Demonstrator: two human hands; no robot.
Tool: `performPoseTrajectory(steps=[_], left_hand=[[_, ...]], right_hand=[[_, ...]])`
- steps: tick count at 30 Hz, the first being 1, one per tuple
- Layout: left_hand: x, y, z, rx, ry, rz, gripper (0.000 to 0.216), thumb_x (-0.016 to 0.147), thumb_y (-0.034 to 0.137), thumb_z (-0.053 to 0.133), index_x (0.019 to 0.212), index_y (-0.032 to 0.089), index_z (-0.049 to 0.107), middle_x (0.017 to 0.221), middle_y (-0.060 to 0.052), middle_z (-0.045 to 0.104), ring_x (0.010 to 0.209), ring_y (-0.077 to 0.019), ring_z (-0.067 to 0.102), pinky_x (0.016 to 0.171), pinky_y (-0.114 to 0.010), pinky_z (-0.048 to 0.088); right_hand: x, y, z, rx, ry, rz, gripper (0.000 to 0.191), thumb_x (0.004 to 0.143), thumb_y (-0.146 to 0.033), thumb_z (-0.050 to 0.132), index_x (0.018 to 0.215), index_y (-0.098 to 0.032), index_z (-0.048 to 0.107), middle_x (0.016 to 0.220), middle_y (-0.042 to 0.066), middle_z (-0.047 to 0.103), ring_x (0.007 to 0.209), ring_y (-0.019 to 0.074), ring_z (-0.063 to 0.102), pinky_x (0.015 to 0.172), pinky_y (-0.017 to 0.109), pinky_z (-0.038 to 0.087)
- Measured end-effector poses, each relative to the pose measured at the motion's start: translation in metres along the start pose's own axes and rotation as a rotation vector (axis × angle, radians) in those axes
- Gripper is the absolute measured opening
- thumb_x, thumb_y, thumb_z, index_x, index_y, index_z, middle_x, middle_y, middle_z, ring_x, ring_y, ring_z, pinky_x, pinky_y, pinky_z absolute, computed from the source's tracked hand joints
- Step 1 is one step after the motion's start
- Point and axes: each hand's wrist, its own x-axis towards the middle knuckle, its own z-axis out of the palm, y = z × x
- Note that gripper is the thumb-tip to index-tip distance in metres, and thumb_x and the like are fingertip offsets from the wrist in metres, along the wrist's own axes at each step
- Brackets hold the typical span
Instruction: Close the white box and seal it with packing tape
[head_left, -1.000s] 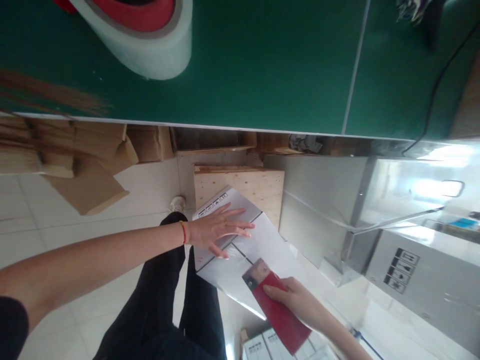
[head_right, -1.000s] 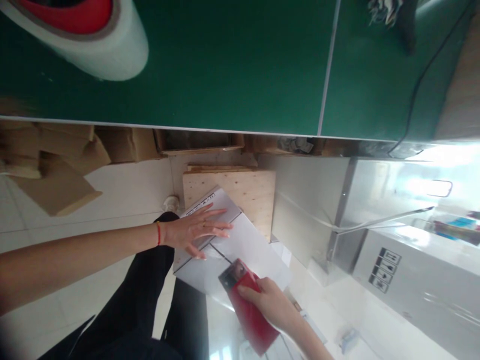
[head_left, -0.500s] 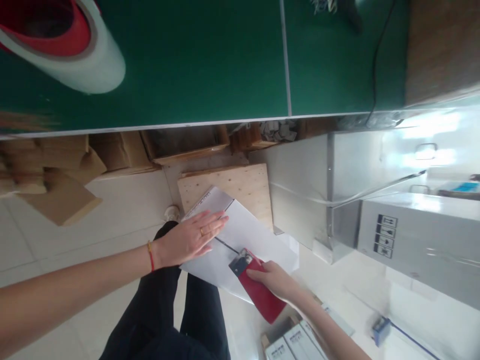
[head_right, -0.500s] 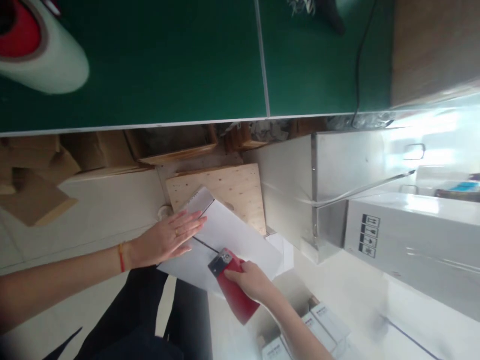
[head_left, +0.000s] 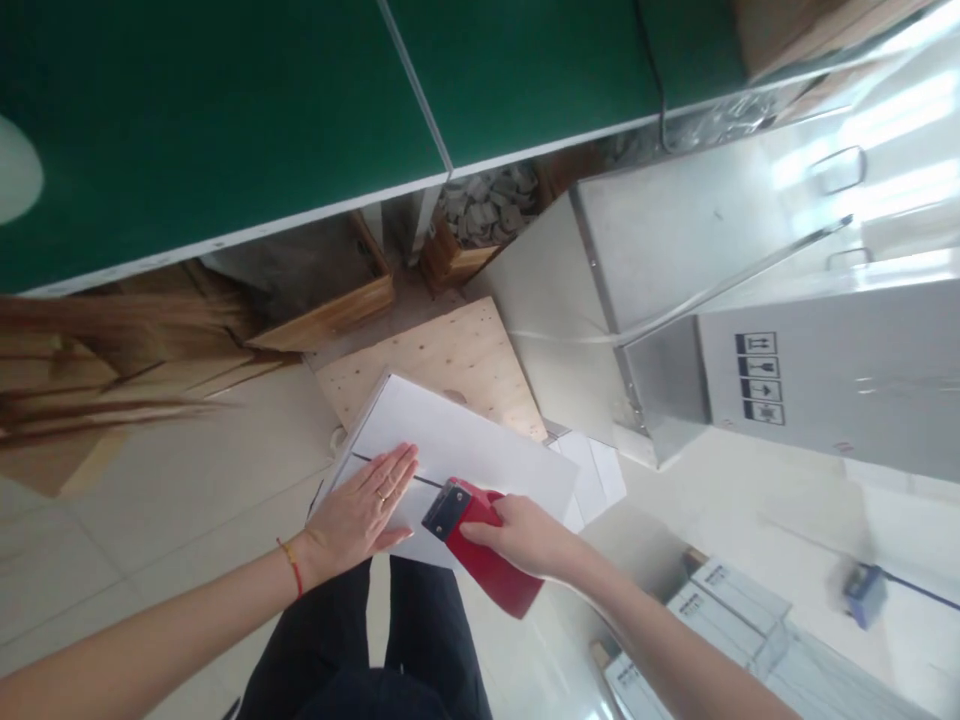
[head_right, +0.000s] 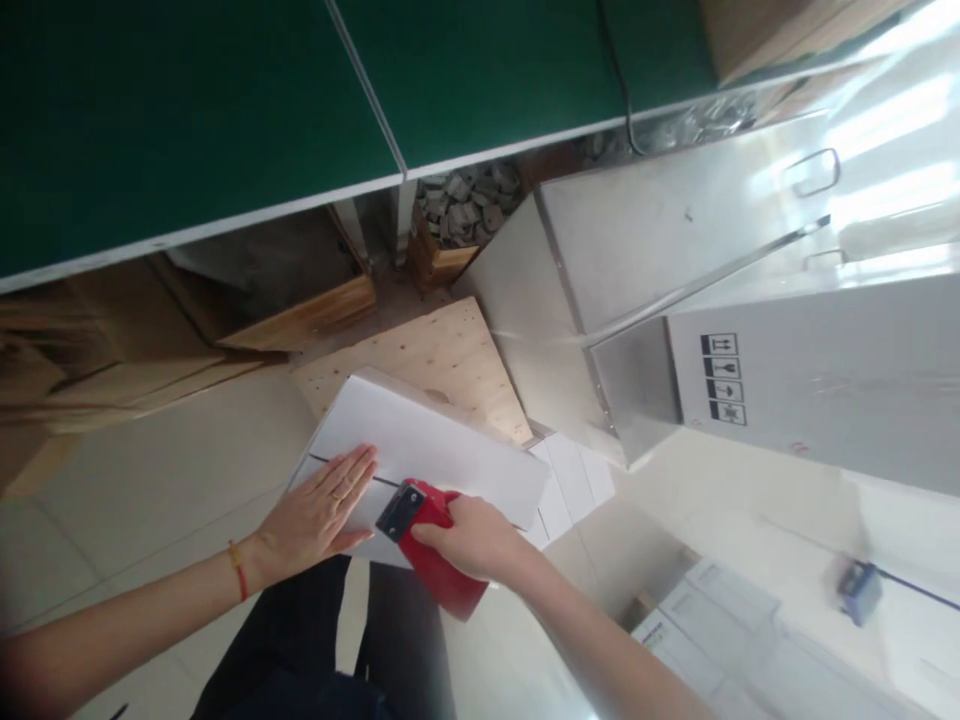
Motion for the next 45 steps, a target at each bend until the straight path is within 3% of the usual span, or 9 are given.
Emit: performPoseTrajectory(steps=[6, 15, 22, 26, 29, 36, 45], left_hand=[[0.037, 0.042, 0.018, -0.021, -0.076, 0.098, 0.081, 0.095, 0.057, 0.048, 0.151, 0.0, 0.035, 0.161, -0.021, 0.027, 0.151, -0.0293, 0.023, 0.124, -0.039, 0.02], [0.09, 0.117, 0.052, -0.026, -0.148, 0.207, 0.088, 0.095, 0.061, 0.046, 0.154, -0.001, 0.028, 0.162, -0.02, 0.02, 0.153, -0.0294, 0.016, 0.123, -0.039, 0.025], [0.133, 0.195, 0.082, -0.035, -0.215, 0.159, 0.1, 0.09, 0.071, 0.045, 0.152, -0.005, 0.027, 0.161, -0.025, 0.018, 0.153, -0.0342, 0.011, 0.123, -0.045, 0.025], [0.149, 0.231, 0.096, -0.004, -0.236, 0.047, 0.092, 0.091, 0.056, 0.05, 0.154, -0.005, 0.022, 0.161, -0.026, 0.018, 0.153, -0.0354, 0.011, 0.123, -0.049, 0.026], [0.153, 0.24, 0.102, 0.013, -0.254, -0.003, 0.087, 0.088, 0.04, 0.054, 0.155, -0.003, 0.02, 0.161, -0.025, 0.016, 0.152, -0.0351, 0.013, 0.123, -0.049, 0.024], [0.155, 0.243, 0.101, 0.093, -0.238, 0.001, 0.098, 0.088, 0.04, 0.054, 0.157, -0.002, -0.001, 0.161, -0.027, 0.012, 0.15, -0.039, 0.019, 0.121, -0.052, 0.026], [0.163, 0.248, 0.103, 0.14, -0.243, 0.059, 0.094, 0.089, 0.034, 0.05, 0.157, 0.001, -0.007, 0.162, -0.026, 0.013, 0.149, -0.0378, 0.023, 0.12, -0.05, 0.029]], right_hand=[[-0.003, 0.063, -0.01, -0.034, 0.019, 0.035, 0.034, 0.085, -0.048, 0.056, 0.079, -0.016, 0.065, 0.085, 0.011, 0.074, 0.073, 0.0217, 0.067, 0.063, 0.03, 0.044], [-0.02, 0.195, -0.034, 0.065, 0.001, 0.147, 0.032, 0.087, -0.046, 0.055, 0.08, -0.016, 0.064, 0.087, 0.013, 0.074, 0.073, 0.0229, 0.068, 0.06, 0.031, 0.046], [-0.025, 0.267, -0.044, 0.092, 0.042, 0.143, 0.029, 0.087, -0.043, 0.056, 0.084, -0.015, 0.063, 0.09, 0.013, 0.074, 0.074, 0.0242, 0.069, 0.06, 0.033, 0.047], [-0.017, 0.287, -0.045, 0.1, 0.058, 0.075, 0.032, 0.086, -0.045, 0.056, 0.085, -0.015, 0.065, 0.088, 0.014, 0.074, 0.073, 0.0242, 0.069, 0.059, 0.032, 0.045], [-0.007, 0.301, -0.046, 0.094, 0.048, 0.005, 0.033, 0.084, -0.048, 0.057, 0.084, -0.016, 0.066, 0.085, 0.012, 0.075, 0.071, 0.0238, 0.068, 0.058, 0.032, 0.044], [0.012, 0.332, -0.048, 0.172, 0.018, -0.164, 0.034, 0.082, -0.049, 0.056, 0.084, -0.018, 0.069, 0.084, 0.01, 0.074, 0.071, 0.0226, 0.067, 0.058, 0.03, 0.043], [0.059, 0.43, -0.049, 0.089, 0.015, -0.024, 0.039, 0.081, -0.053, 0.057, 0.093, -0.018, 0.07, 0.093, 0.011, 0.075, 0.081, 0.0252, 0.069, 0.061, 0.031, 0.043]])
